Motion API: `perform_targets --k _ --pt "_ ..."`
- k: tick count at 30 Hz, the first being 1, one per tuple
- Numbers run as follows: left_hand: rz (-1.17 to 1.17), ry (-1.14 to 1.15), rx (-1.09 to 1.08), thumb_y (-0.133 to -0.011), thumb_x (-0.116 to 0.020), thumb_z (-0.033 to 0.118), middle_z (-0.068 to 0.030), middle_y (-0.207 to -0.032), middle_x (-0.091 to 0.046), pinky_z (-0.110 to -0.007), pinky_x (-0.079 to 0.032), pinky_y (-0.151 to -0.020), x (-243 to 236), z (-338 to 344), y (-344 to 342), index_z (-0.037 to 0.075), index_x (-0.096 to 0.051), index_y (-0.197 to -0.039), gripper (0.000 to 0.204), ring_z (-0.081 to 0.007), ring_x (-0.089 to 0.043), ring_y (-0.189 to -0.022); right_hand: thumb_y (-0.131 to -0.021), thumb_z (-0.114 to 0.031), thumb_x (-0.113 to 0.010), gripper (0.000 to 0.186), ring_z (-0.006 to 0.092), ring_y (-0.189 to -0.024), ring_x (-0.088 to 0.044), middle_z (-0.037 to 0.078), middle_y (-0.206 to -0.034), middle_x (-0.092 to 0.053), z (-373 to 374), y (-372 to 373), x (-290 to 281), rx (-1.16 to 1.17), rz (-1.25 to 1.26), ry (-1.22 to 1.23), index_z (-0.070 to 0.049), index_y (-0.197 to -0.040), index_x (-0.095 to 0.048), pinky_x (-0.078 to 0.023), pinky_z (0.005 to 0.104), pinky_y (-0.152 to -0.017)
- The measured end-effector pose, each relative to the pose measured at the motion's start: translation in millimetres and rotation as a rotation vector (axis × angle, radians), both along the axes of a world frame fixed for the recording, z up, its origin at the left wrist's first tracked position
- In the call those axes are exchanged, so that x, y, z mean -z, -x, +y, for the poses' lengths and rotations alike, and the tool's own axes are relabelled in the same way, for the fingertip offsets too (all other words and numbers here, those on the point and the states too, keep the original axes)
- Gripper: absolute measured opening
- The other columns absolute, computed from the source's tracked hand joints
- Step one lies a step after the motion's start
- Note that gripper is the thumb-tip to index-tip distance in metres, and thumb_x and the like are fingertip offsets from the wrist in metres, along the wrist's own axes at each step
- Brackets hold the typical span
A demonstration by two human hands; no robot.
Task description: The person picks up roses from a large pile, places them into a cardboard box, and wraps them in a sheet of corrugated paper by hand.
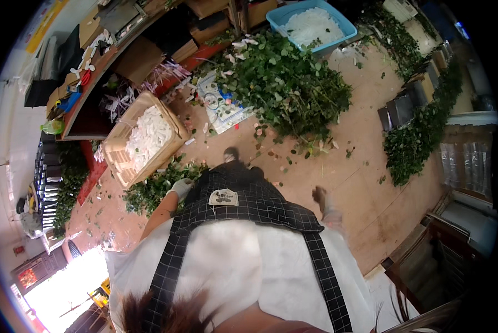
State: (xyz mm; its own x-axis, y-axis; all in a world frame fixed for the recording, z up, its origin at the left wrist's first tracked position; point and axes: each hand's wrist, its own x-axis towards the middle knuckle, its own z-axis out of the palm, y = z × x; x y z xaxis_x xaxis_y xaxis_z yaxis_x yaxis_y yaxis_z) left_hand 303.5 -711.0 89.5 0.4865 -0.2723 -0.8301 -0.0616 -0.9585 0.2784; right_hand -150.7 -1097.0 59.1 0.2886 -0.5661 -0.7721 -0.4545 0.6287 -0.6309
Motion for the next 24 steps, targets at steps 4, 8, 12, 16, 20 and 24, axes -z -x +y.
perform_targets --k 4,8,12,16,20,24 --pt "-0.057 -0.008 0.303 -0.081 -0.055 0.037 -0.0109 -0.091 -0.066 -0.034 -0.048 -0.078 10.3 -25.9 -39.6 0.013 -0.061 -0.110 0.038 -0.0229 -0.062 -0.083 -0.088 -0.037 -0.049 0.036 0.0172 -0.070 -0.056 0.006 -0.082 -0.062 99.7 139.3 110.6 0.607 0.015 -0.225 -0.005 -0.101 -0.059 -0.046 0.0304 -0.062" --pt "-0.030 0.041 -0.047 -0.082 -0.056 0.036 -0.0100 -0.080 -0.063 -0.034 -0.047 -0.069 -13.9 -32.6 -39.6 0.011 -0.062 -0.107 0.035 -0.0201 -0.060 -0.074 -0.088 -0.036 -0.049 0.036 0.0187 -0.075 -0.057 0.009 -0.088 -0.062 100.1 116.6 84.6 0.147 0.318 -0.286 -0.005 -0.104 -0.058 -0.045 0.0323 -0.066" --pt "-0.050 0.199 -0.230 -0.086 -0.052 0.029 -0.0065 -0.083 -0.064 -0.032 -0.045 -0.065 -24.0 -19.3 -46.5 0.008 -0.062 -0.105 0.031 -0.0166 -0.056 -0.069 -0.087 -0.034 -0.048 0.037 0.0203 -0.080 -0.057 0.011 -0.093 -0.062 58.7 55.6 76.8 -0.154 0.382 -0.209 -0.005 -0.108 -0.058 -0.045 0.0342 -0.070" --pt "0.043 -0.004 -0.240 -0.089 -0.049 0.026 -0.0068 -0.093 -0.063 -0.030 -0.045 -0.073 -32.0 49.1 -24.7 0.007 -0.063 -0.104 0.027 -0.0167 -0.057 -0.079 -0.087 -0.033 -0.047 0.038 0.0218 -0.085 -0.057 0.014 -0.098 -0.061 -39.4 -101.1 17.7 -0.662 0.488 0.047 -0.005 -0.111 -0.058 -0.044 0.0362 -0.074" --pt "0.061 -0.035 -0.312 -0.089 -0.050 0.026 -0.0080 -0.095 -0.064 -0.030 -0.045 -0.075 15.3 96.0 -18.6 0.006 -0.062 -0.105 0.028 -0.0177 -0.058 -0.082 -0.087 -0.033 -0.053 0.044 0.0171 -0.084 -0.057 0.010 -0.100 -0.062 -95.6 -291.5 -58.9 -0.375 0.185 0.250 -0.002 -0.117 -0.056 -0.045 0.0295 -0.075" --pt "0.046 0.074 -0.388 -0.088 -0.051 0.027 -0.0091 -0.098 -0.064 -0.030 -0.045 -0.077 51.2 87.0 -56.8 0.005 -0.062 -0.106 0.030 -0.0186 -0.059 -0.084 -0.086 -0.033 -0.060 0.046 0.0157 -0.091 -0.056 0.008 -0.102 -0.061 -91.9 -392.4 -97.9 -0.463 -0.212 0.285 -0.001 -0.118 -0.055 -0.044 0.0274 -0.082"
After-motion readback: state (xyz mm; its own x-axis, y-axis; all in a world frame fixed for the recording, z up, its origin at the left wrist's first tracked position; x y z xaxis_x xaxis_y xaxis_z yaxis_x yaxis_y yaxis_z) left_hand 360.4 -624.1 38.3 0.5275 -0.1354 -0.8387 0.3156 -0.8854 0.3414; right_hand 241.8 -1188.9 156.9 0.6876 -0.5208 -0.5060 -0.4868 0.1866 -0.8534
